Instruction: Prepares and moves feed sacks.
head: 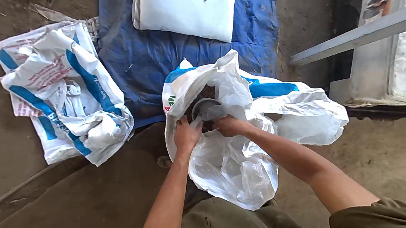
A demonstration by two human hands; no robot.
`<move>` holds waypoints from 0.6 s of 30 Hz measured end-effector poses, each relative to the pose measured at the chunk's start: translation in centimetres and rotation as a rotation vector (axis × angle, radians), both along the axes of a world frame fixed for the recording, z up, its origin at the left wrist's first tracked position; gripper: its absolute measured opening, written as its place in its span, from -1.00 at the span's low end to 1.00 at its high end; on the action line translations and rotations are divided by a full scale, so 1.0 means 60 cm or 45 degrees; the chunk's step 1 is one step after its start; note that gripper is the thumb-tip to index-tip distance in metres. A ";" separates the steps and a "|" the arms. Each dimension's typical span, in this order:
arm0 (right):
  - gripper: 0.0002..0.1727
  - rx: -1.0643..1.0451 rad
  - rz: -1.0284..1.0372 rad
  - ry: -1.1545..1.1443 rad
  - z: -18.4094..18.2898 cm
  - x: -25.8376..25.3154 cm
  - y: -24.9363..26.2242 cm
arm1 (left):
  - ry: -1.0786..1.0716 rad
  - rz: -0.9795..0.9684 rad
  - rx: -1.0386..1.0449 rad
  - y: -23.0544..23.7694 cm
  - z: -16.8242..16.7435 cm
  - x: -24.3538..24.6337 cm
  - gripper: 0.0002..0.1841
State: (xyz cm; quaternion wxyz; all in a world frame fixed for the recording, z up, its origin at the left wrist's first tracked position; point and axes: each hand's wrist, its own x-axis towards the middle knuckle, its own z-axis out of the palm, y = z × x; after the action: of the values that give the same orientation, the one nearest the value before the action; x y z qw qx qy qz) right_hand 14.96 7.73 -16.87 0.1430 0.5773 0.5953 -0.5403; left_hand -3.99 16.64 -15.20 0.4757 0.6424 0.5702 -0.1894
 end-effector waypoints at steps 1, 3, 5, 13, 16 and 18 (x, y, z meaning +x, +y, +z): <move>-0.60 -0.008 -0.009 0.019 0.008 0.004 -0.002 | 0.010 -0.111 -0.018 0.000 -0.002 0.009 -0.19; -0.58 -0.038 -0.063 0.075 0.026 0.016 0.000 | 0.067 -0.315 -0.076 -0.002 -0.009 0.022 -0.24; -0.57 -0.051 -0.127 0.145 0.041 0.031 0.000 | 0.080 -0.362 -0.177 -0.006 -0.020 0.024 -0.24; -0.61 -0.010 -0.343 0.304 0.077 0.070 -0.007 | -0.161 0.214 -0.636 -0.022 -0.070 -0.012 -0.57; -0.65 0.016 -0.465 0.354 0.086 0.085 -0.002 | -0.151 0.266 -0.597 -0.022 -0.055 -0.030 -0.57; -0.68 0.058 -0.608 0.395 0.084 0.092 -0.002 | -0.116 0.227 -0.545 -0.019 -0.041 -0.037 -0.59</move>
State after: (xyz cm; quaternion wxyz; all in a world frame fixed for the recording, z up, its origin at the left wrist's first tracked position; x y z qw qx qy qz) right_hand 20.47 7.60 -11.82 -0.0941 0.6145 0.4693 -0.6271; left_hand -6.22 15.49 -17.68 0.6412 0.4819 0.5495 -0.2339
